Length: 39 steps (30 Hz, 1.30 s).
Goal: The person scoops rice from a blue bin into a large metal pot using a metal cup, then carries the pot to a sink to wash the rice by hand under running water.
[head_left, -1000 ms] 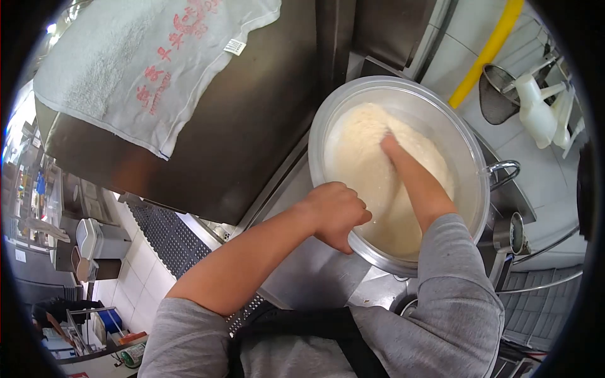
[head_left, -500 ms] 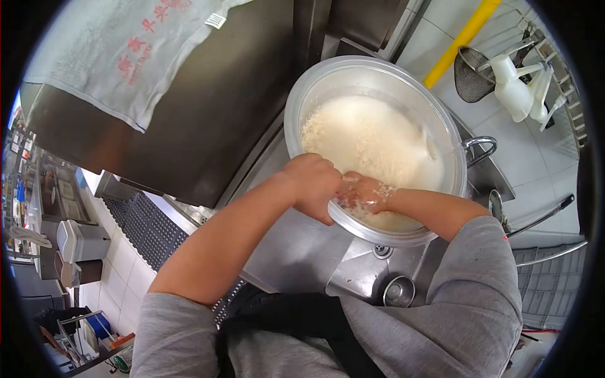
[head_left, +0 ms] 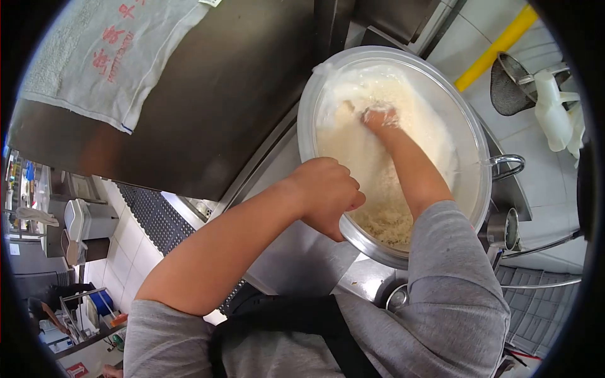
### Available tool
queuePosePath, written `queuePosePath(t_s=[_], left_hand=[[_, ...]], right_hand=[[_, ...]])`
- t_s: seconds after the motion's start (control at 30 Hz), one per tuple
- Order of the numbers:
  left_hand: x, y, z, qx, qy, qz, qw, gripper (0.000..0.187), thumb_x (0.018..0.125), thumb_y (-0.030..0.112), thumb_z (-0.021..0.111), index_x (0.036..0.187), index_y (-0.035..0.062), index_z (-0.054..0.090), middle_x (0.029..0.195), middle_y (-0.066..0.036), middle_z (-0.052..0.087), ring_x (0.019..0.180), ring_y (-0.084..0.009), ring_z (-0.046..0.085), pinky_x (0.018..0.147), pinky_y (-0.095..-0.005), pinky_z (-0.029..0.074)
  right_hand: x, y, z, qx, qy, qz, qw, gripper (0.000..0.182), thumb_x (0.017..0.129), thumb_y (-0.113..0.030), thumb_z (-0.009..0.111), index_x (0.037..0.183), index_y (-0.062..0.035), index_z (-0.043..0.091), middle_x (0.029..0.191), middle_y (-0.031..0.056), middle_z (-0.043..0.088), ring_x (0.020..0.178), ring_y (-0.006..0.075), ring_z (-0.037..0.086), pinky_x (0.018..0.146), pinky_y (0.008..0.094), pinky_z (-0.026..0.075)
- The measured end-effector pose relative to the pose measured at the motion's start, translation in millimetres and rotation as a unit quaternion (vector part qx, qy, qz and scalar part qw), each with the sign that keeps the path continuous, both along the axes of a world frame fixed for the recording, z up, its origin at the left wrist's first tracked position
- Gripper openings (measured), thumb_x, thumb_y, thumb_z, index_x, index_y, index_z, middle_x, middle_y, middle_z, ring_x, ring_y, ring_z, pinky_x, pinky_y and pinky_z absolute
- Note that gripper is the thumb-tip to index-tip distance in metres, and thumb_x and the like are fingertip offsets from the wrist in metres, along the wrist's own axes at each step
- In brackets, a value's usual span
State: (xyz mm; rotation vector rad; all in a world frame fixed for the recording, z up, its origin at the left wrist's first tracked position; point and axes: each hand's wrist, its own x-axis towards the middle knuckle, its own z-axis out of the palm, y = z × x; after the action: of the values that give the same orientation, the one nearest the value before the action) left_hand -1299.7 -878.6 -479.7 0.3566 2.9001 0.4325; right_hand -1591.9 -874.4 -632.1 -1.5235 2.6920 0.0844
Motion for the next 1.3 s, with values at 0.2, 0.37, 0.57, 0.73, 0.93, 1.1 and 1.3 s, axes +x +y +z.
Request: queuePosePath(t_s=[0.2, 0.37, 0.57, 0.73, 0.93, 1.1, 1.3], left_hand=[[0.8, 1.5, 4.4, -0.014, -0.019, -0.003, 1.0, 0.048, 0.059, 0.052, 0.076, 0.086, 0.0138, 0.065, 0.081, -0.003, 0.064, 0.084, -0.024, 0.061, 0.075, -0.0358, 0.045], [-1.8, 0.8, 13.4, -0.018, -0.06, -0.036, 0.997, 0.064, 0.061, 0.063, 0.072, 0.101, 0.0145, 0.066, 0.096, -0.004, 0.067, 0.092, -0.0253, 0.062, 0.081, -0.0374, 0.045], [-41.5, 4.9, 12.3, -0.049, -0.194, 0.086, 0.976, 0.09, 0.07, 0.07, 0.062, 0.135, 0.0112, 0.045, 0.125, -0.013, 0.057, 0.114, -0.0287, 0.056, 0.098, -0.0376, 0.041], [-125.4, -11.6, -28.8, -0.053, -0.296, 0.141, 0.943, 0.093, 0.078, 0.066, 0.056, 0.145, 0.0067, 0.027, 0.147, -0.018, 0.033, 0.127, -0.0304, 0.043, 0.103, -0.0396, 0.037], [-155.1, -24.5, -56.4, -0.008, -0.166, 0.287, 0.944, 0.086, 0.085, 0.06, 0.05, 0.146, 0.0076, 0.021, 0.151, -0.02, 0.018, 0.129, -0.0395, 0.037, 0.105, -0.0429, 0.035], [-165.0, -36.3, -68.5, 0.044, -0.128, 0.364, 0.921, 0.076, 0.087, 0.055, 0.051, 0.146, 0.0162, 0.023, 0.151, -0.011, 0.018, 0.134, -0.0339, 0.03, 0.103, -0.0533, 0.037], [-161.2, -40.7, -65.0, -0.016, -0.203, 0.428, 0.881, 0.074, 0.089, 0.054, 0.048, 0.146, 0.0154, 0.022, 0.15, -0.011, 0.019, 0.135, -0.0371, 0.026, 0.103, -0.0559, 0.036]], right_hand=[[-53.7, 35.3, 39.4, 0.086, 0.002, -0.22, 0.972, 0.063, 0.089, -0.053, 0.038, 0.135, -0.0109, 0.047, 0.145, 0.0086, 0.039, 0.135, 0.025, 0.034, 0.111, 0.0435, 0.024], [-95.8, 129.5, 12.6, 0.117, -0.044, -0.267, 0.956, 0.067, 0.09, -0.057, 0.037, 0.136, -0.0086, 0.045, 0.144, 0.0105, 0.039, 0.135, 0.0247, 0.034, 0.109, 0.0408, 0.028], [-9.4, 202.6, 48.1, 0.134, -0.302, -0.161, 0.93, 0.059, 0.093, -0.047, 0.045, 0.141, -0.0142, 0.04, 0.149, 0.0159, 0.029, 0.135, 0.0277, 0.033, 0.102, 0.0375, 0.038], [92.8, 190.1, 69.5, 0.199, -0.333, -0.124, 0.913, 0.081, 0.087, -0.05, 0.055, 0.144, 0.0006, 0.026, 0.152, 0.0237, 0.01, 0.138, 0.0361, 0.023, 0.11, 0.0395, 0.028], [150.7, 107.6, 50.4, 0.24, -0.164, 0.002, 0.957, 0.092, 0.081, -0.045, 0.059, 0.146, -0.0004, 0.012, 0.147, 0.0339, 0.014, 0.137, 0.0442, 0.021, 0.11, 0.0547, 0.019], [49.4, 20.4, -15.2, 0.23, -0.235, -0.037, 0.944, 0.077, 0.088, -0.037, 0.047, 0.144, 0.006, 0.016, 0.147, 0.0342, 0.014, 0.138, 0.0503, 0.005, 0.104, 0.0692, 0.011], [-60.5, 46.0, 8.5, 0.151, -0.119, -0.193, 0.962, 0.055, 0.091, -0.017, 0.033, 0.137, 0.0136, 0.028, 0.142, 0.0376, 0.022, 0.132, 0.0559, 0.02, 0.103, 0.0713, 0.011]])
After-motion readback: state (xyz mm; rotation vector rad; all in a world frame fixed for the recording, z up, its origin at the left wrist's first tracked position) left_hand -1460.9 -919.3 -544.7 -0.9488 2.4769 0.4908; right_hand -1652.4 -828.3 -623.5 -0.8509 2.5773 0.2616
